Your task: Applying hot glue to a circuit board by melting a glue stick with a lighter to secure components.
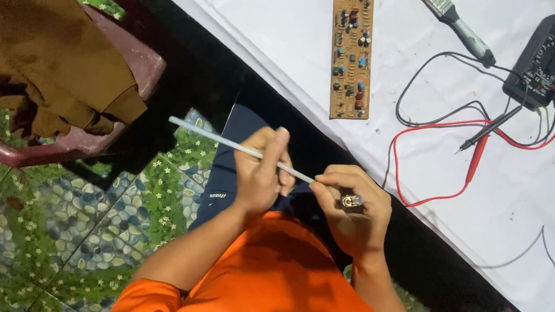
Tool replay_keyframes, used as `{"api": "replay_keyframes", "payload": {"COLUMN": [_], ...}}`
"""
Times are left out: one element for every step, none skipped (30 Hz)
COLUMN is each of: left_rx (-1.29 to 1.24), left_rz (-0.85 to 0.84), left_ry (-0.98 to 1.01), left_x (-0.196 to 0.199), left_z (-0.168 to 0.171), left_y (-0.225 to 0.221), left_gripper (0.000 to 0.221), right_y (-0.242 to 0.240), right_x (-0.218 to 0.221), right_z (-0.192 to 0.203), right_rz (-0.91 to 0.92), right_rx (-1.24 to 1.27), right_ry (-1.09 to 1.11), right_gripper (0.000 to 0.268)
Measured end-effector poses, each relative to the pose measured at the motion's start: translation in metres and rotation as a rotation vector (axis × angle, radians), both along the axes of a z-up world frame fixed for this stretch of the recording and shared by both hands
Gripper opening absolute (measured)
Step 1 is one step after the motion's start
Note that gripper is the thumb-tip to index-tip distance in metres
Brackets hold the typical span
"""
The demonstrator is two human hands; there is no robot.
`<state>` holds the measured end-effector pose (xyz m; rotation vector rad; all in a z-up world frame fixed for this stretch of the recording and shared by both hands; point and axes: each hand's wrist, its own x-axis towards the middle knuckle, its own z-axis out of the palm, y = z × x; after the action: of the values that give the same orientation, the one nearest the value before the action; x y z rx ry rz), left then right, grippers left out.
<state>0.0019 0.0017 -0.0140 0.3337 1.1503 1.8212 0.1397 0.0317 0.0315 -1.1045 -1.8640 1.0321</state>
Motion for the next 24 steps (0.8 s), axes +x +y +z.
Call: {"api": "replay_keyframes", "payload": {"left_rx": [0.0,-0.015,-0.035,-0.04,-0.052,-0.064,-0.059,-0.059,-0.066,-0.069,-0.062,-0.055,-0.057,-0.046,-0.029,-0.026,-0.026,-0.027,-0.032,-0.032,-0.032,-0.035,-0.024,-0.013], "left_rz": [-0.004,0.022,0.052,0.05,0.055,0.059,0.059,0.063,0.066,0.064,0.056,0.048,0.049,0.063,0.073,0.07,0.071,0.073,0.074,0.069,0.064,0.066,0.067,0.069], "left_ry": [-0.001,-0.009,-0.016,-0.016,-0.006,0.005,0.007,0.014,0.019,0.018,0.01,0.001,0.002,-0.034,-0.071,-0.072,-0.072,-0.073,-0.072,-0.064,-0.057,-0.057,-0.079,-0.102], "left_x": [-0.001,-0.002,-0.003,-0.003,-0.003,-0.002,-0.003,-0.004,-0.004,-0.004,-0.004,-0.004,-0.005,-0.007,-0.007,-0.008,-0.009,-0.009,-0.009,-0.01,-0.01,-0.01,-0.01,-0.01], "left_z": [0.003,0.005,0.007,0.009,0.01,0.012,0.013,0.014,0.014,0.016,0.017,0.019,0.018,0.017,0.016,0.015,0.014,0.012,0.013,0.014,0.015,0.014,0.013,0.012], "left_y": [0.003,0.005,0.007,0.008,0.009,0.011,0.013,0.014,0.014,0.015,0.015,0.015,0.015,0.015,0.017,0.017,0.016,0.015,0.015,0.014,0.014,0.014,0.014,0.015], "left_gripper": [0.042,0.043,0.044,0.044,0.048,0.054,0.054,0.055,0.056,0.056,0.056,0.056,0.056,0.056,0.057,0.057,0.057,0.058,0.058,0.057,0.057,0.057,0.056,0.056], "right_y": [0.002,0.003,0.004,0.005,0.006,0.007,0.009,0.01,0.01,0.01,0.009,0.008,0.007,0.006,0.006,0.008,0.009,0.011,0.011,0.011,0.012,0.011,0.011,0.01], "right_x": [-0.001,-0.001,-0.002,-0.001,0.0,0.001,0.001,0.002,0.004,0.005,0.006,0.006,0.007,0.009,0.01,0.007,0.005,0.002,0.002,0.003,0.003,0.002,0.001,0.001], "right_z": [0.003,0.006,0.009,0.009,0.009,0.01,0.007,0.004,0.001,0.001,0.002,0.002,-0.002,-0.005,-0.009,-0.004,0.001,0.005,0.005,0.005,0.005,0.005,0.005,0.004], "right_rz": [-0.004,-0.007,-0.006,-0.007,-0.005,-0.004,-0.005,-0.023,-0.043,-0.045,-0.048,-0.052,-0.051,-0.063,-0.079,-0.081,-0.079,-0.077,-0.075,-0.074,-0.072,-0.07,-0.056,-0.042], "right_rx": [0.0,0.025,0.046,0.041,0.039,0.037,0.041,0.04,0.033,0.03,0.023,0.015,0.013,-0.022,-0.05,-0.047,-0.015,0.018,0.013,0.016,0.021,0.018,0.023,0.029], "right_ry": [-0.001,-0.015,-0.029,-0.029,-0.03,-0.031,-0.029,-0.022,-0.019,-0.02,-0.024,-0.027,-0.027,-0.022,-0.017,-0.017,-0.038,-0.058,-0.057,-0.05,-0.044,-0.044,-0.042,-0.041], "right_gripper": [0.008,0.009,0.009,0.009,0.01,0.01,0.01,0.011,0.012,0.012,0.011,0.011,0.011,0.01,0.008,0.008,0.008,0.008,0.008,0.008,0.008,0.008,0.007,0.006]}}
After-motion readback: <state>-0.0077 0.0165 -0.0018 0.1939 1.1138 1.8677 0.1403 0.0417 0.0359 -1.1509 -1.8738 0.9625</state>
